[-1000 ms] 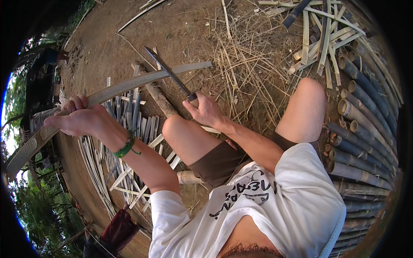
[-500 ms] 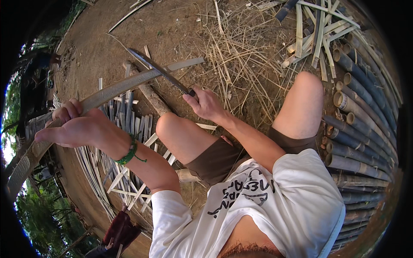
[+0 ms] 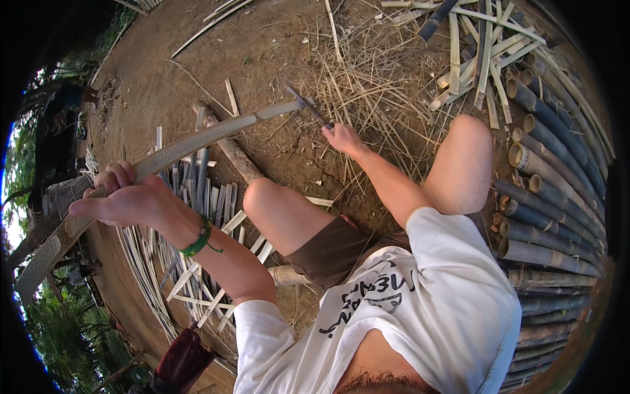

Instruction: The person shaves and smooths long strips of bamboo using a knife, holding the strip with one hand while sliding the blade along its length and periodically checking the surface.

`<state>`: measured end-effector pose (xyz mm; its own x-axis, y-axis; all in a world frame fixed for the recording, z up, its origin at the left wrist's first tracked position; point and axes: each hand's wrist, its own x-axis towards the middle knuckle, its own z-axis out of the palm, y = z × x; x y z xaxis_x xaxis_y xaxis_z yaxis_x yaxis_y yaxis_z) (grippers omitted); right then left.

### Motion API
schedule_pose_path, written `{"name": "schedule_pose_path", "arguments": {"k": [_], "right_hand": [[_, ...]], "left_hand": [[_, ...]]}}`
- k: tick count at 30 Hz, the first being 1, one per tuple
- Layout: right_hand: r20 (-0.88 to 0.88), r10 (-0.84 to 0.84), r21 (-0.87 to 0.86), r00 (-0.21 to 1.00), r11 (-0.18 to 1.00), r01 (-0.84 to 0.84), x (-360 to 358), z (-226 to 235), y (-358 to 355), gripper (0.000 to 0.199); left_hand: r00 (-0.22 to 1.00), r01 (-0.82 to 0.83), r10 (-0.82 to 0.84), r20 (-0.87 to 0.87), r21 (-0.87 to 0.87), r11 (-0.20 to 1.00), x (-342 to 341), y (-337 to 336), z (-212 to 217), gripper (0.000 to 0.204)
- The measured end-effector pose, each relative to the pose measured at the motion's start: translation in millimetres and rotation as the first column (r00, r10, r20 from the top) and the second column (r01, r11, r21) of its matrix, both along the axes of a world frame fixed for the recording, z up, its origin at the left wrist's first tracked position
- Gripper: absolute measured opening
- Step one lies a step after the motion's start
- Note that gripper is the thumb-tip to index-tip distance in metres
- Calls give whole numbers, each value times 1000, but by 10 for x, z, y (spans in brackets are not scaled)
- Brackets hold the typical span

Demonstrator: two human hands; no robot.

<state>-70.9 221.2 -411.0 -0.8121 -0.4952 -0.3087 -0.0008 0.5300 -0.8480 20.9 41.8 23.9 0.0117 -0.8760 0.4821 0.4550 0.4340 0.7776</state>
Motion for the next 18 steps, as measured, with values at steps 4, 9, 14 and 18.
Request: {"name": "schedule_pose_path", "arguments": {"k": [4,9,14,18], "right_hand": [[63,14,54,998,998,-18,-18,196,-202,48],[-77,-116,-76,990,991,110,208,48,-138,47],[185,-152,14,971,988,152,69,129,-150,47],[-192,-83,-383,978,924,3,765,963,-480,38]], "left_hand": [[1000,11,-11,-26,5,1000,3,-70,-64,58],[1000,2,-2,-7,-3,1000,-22,-132,-5,60],[998,-42,45,-33,97,994,-204,-101,-6,69],[991,-134,133,27,78,988,-80,-143,76,67]]}}
